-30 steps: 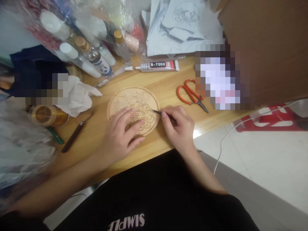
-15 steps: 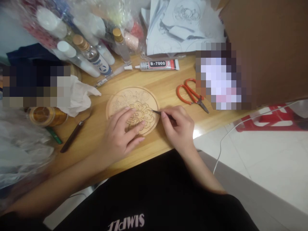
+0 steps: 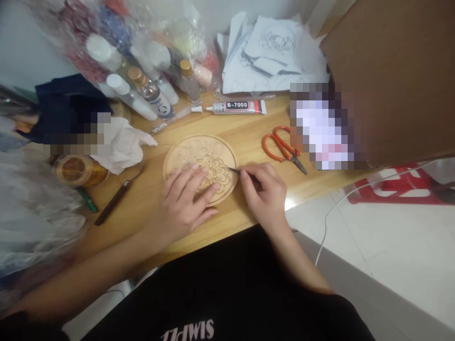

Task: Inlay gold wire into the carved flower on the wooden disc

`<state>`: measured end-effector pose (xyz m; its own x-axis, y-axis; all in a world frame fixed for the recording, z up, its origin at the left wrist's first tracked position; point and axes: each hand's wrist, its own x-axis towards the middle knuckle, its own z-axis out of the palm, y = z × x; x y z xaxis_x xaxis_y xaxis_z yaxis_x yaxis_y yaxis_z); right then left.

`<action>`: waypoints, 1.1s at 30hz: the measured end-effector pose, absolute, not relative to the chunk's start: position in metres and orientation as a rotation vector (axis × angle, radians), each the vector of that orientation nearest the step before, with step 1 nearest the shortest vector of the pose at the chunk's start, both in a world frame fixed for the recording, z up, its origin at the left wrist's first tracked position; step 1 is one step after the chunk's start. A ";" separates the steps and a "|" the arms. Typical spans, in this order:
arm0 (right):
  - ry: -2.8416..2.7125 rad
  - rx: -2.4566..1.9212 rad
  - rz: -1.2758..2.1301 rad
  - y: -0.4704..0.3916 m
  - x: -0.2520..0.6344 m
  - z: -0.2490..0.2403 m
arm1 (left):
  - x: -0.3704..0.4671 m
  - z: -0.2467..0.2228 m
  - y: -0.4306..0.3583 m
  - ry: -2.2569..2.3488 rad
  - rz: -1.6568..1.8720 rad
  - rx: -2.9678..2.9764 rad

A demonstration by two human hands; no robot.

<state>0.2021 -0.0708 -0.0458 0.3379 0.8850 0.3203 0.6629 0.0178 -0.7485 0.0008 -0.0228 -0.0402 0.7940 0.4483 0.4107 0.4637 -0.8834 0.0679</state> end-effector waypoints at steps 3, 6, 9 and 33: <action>-1.351 -1.703 0.309 -0.071 0.202 -0.046 | -0.001 -0.042 -0.021 -0.799 -0.754 -2.990; -1.275 -1.699 0.317 -0.071 0.203 -0.047 | -0.004 -0.043 -0.016 -0.885 -0.898 -3.065; -1.198 -1.676 0.346 -0.071 0.203 -0.048 | -0.007 -0.043 -0.011 -1.085 -1.049 -3.124; -2.251 -1.897 0.847 0.068 0.158 0.014 | -0.007 -0.040 -0.004 -1.273 -1.319 -2.915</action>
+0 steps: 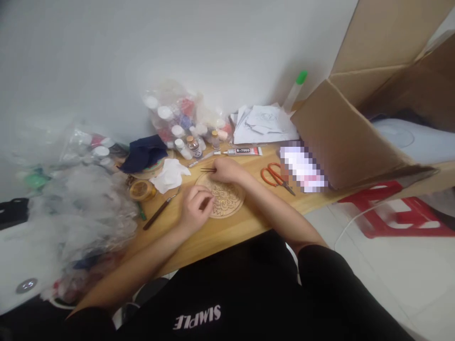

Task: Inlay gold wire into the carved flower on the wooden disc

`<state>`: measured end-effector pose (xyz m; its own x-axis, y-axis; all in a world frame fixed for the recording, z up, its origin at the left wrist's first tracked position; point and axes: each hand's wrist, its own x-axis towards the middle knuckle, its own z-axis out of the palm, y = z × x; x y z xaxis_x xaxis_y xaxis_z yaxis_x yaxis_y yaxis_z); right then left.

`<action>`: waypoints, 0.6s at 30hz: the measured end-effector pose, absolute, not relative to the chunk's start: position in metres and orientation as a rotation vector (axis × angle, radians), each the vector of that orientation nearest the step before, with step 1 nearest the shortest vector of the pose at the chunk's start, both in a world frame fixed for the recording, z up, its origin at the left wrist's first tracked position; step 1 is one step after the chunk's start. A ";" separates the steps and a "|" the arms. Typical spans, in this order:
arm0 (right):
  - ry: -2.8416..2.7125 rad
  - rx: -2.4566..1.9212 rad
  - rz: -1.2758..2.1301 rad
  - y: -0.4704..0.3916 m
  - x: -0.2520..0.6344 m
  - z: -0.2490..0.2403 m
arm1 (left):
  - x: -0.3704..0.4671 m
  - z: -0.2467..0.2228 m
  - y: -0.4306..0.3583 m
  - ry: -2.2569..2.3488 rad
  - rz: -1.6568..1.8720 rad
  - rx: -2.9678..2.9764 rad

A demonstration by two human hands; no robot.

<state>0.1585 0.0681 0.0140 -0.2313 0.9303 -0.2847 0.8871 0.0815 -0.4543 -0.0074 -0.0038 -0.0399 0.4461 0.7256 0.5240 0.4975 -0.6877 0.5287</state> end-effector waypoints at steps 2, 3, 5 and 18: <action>-2.273 -1.808 0.865 0.069 0.172 0.016 | -0.010 -0.036 0.002 1.178 1.063 2.363; -2.277 -1.770 0.869 0.069 0.180 0.017 | -0.011 -0.033 0.006 1.244 1.040 2.342; -2.268 -1.711 0.866 0.069 0.195 0.016 | -0.014 -0.025 0.016 1.350 0.947 2.317; -1.941 -1.565 0.843 0.058 0.222 -0.017 | 0.038 0.015 0.058 1.754 -0.197 2.294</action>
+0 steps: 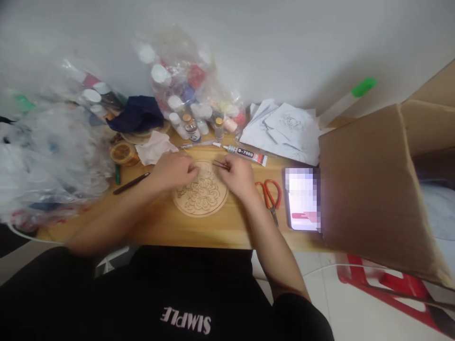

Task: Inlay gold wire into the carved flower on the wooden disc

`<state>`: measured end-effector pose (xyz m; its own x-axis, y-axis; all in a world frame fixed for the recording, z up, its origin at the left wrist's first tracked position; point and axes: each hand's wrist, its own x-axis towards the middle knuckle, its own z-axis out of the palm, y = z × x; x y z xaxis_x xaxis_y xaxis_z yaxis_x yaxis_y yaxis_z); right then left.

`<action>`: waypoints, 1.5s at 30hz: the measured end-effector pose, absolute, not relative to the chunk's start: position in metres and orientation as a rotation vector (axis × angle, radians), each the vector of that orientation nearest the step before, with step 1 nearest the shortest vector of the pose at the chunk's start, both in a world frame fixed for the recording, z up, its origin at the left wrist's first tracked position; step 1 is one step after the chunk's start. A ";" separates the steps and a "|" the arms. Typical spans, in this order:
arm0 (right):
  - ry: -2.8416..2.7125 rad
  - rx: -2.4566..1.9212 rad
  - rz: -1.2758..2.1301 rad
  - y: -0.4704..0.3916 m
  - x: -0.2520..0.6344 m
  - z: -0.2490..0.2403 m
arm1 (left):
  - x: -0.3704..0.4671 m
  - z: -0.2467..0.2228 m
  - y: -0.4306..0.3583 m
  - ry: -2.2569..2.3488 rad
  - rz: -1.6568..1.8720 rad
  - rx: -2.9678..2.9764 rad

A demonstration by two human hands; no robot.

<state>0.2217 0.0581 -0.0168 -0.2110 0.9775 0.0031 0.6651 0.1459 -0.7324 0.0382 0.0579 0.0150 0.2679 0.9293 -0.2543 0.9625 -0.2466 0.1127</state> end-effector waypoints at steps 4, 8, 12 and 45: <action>-1.850 -1.563 0.863 0.056 0.226 -0.015 | 0.054 0.023 0.063 1.786 -0.403 2.276; -1.832 -1.556 0.858 0.055 0.228 -0.014 | 0.068 0.026 0.063 1.823 -0.469 2.270; -1.831 -1.540 0.847 0.054 0.227 -0.015 | 0.071 0.025 0.063 1.858 -0.495 2.266; -1.928 -1.202 0.818 0.049 0.226 -0.022 | -0.001 -0.005 0.030 1.063 0.824 1.557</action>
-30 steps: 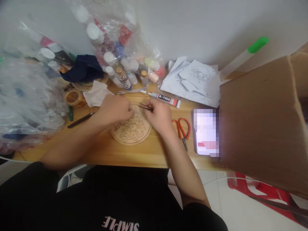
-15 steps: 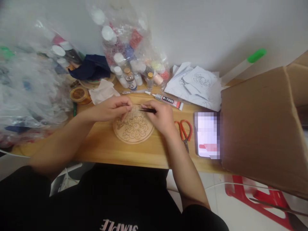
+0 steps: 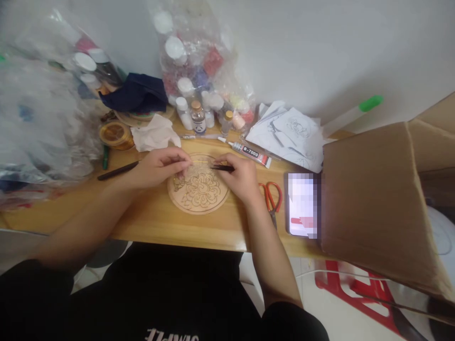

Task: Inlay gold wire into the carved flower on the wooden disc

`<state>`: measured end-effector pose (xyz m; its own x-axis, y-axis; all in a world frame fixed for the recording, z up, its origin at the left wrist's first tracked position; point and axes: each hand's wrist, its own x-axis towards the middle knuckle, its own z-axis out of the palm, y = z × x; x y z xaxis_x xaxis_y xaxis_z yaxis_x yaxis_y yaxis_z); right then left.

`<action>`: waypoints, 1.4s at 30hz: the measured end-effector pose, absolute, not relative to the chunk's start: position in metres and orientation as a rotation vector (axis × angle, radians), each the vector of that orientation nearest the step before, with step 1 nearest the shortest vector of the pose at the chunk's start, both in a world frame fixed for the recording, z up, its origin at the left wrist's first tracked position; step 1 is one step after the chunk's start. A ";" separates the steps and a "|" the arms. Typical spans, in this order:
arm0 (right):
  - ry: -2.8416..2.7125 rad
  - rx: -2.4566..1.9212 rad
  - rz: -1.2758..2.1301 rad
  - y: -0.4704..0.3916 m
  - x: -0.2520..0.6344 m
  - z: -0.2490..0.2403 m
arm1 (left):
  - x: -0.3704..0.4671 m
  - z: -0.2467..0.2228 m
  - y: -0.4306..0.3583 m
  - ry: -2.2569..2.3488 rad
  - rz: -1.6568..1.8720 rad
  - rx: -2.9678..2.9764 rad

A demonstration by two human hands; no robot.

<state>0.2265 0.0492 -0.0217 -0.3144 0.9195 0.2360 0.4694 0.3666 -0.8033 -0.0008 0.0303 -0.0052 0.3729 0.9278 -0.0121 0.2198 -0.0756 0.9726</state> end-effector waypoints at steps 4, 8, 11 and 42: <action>-1.929 -1.215 0.854 0.049 0.227 -0.021 | 0.004 -0.008 0.025 1.032 0.857 1.522; -1.958 -1.159 0.794 0.050 0.229 -0.021 | 0.008 -0.015 0.022 1.111 0.952 1.518; -1.973 -1.204 0.710 0.051 0.231 -0.020 | 0.009 -0.018 0.021 1.202 0.998 1.535; -1.918 -1.605 0.688 0.058 0.238 -0.026 | 0.002 -0.019 0.022 1.456 1.034 1.913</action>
<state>0.2384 0.0582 -0.0262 -0.1441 0.9863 0.0806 0.7104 0.1598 -0.6854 0.0018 0.0224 -0.0192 0.1311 0.9566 0.2602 0.5607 -0.2880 0.7763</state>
